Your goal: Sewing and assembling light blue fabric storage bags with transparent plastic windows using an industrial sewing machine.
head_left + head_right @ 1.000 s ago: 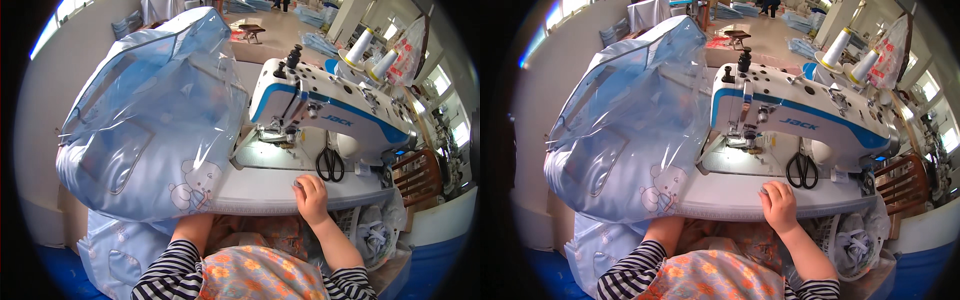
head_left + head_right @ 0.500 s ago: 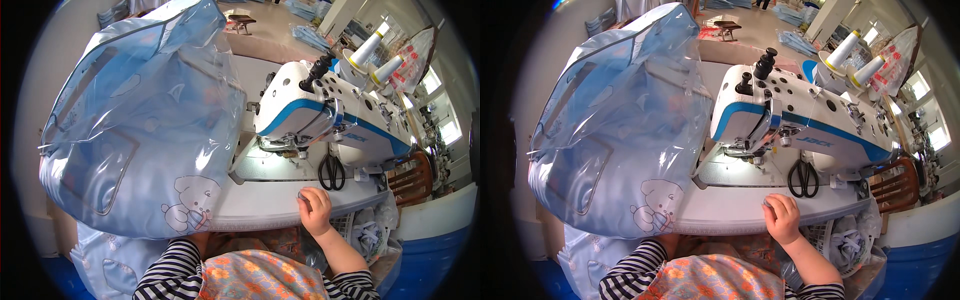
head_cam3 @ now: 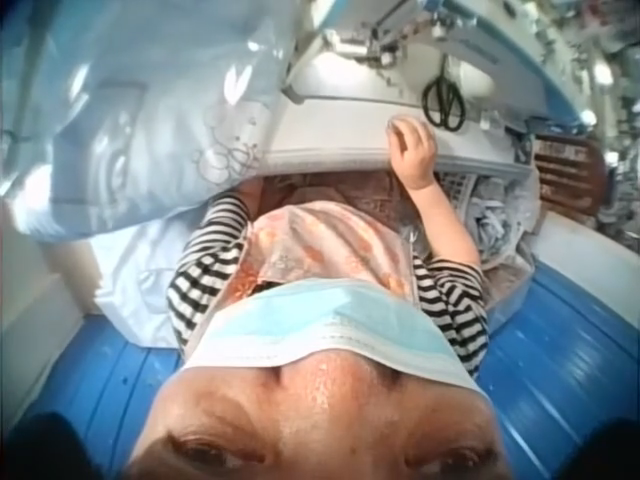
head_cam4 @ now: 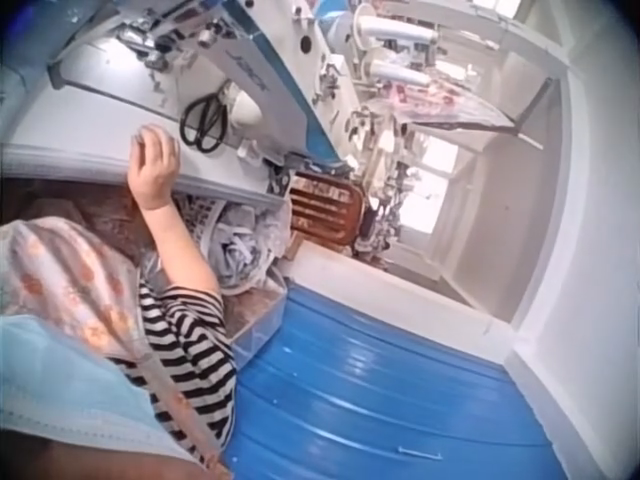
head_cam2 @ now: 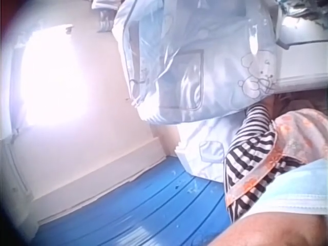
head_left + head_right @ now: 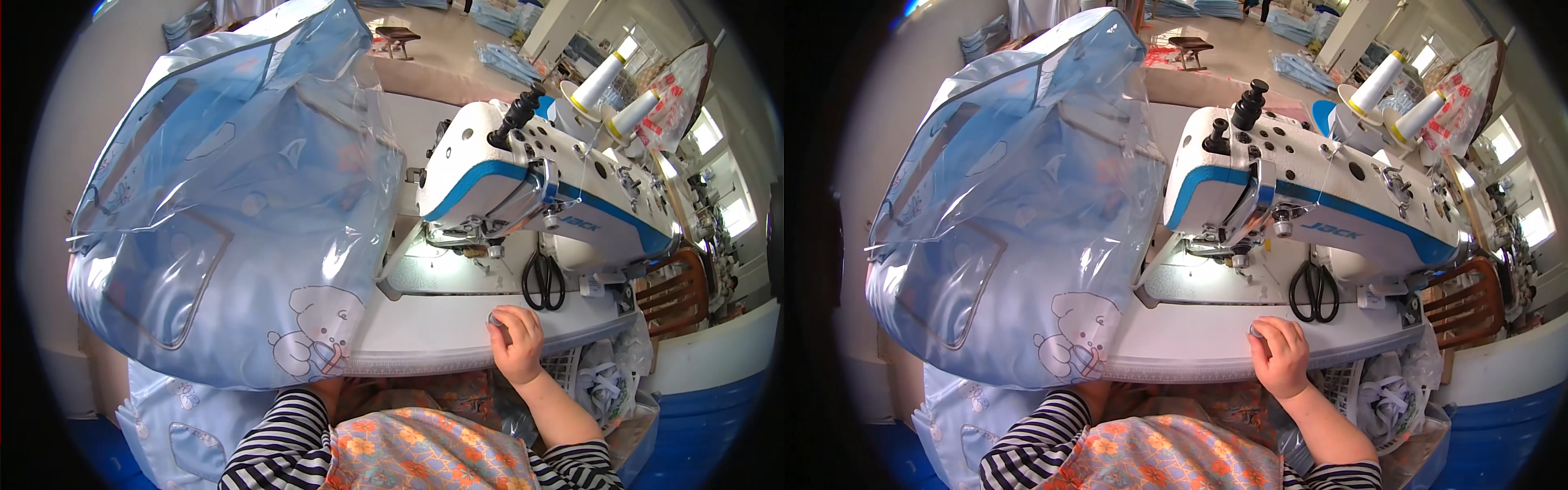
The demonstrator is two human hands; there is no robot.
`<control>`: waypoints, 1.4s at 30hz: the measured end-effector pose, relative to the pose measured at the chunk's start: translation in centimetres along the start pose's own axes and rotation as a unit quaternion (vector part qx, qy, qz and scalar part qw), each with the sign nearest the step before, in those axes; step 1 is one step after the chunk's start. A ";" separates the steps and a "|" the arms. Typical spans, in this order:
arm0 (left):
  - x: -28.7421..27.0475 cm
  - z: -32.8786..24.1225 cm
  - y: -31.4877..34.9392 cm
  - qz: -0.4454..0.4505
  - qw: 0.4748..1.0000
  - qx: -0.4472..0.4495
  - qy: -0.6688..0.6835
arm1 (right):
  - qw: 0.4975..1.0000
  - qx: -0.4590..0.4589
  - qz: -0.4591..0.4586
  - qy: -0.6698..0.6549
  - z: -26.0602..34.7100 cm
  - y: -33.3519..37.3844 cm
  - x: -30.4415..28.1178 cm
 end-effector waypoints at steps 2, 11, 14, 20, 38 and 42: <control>-0.1 0.0 0.4 -0.005 1.000 -0.017 0.010 | 1.000 0.001 0.000 -0.002 -0.1 -0.1 0.0; -0.8 -1.0 3.0 -0.024 0.995 -0.074 0.055 | 1.000 -0.013 -0.025 0.006 0.0 0.1 0.0; -0.7 -1.7 4.3 -0.026 0.994 -0.085 0.065 | 0.999 -0.009 -0.044 0.002 0.0 0.5 0.0; 2.0 -2.4 7.3 0.009 0.990 -0.126 0.057 | 0.982 0.054 -0.142 -0.112 -2.8 -1.7 -3.5; -3.8 -1.4 15.8 0.110 0.992 0.006 -0.067 | 0.979 -0.129 -0.124 0.100 -5.3 -15.6 -15.9; -3.6 -0.4 15.2 0.109 0.992 0.000 -0.062 | 0.960 -0.077 -0.116 0.241 -8.4 -17.0 -21.1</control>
Point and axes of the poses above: each hand's wrist, its own y-axis away from the middle knuckle, its own x-axis out of the palm, z = x × y, the point moved 2 cm from there along -y, towards the middle knuckle, and after that the axes turned 6 degrees about -y, right-handed, at the moved point
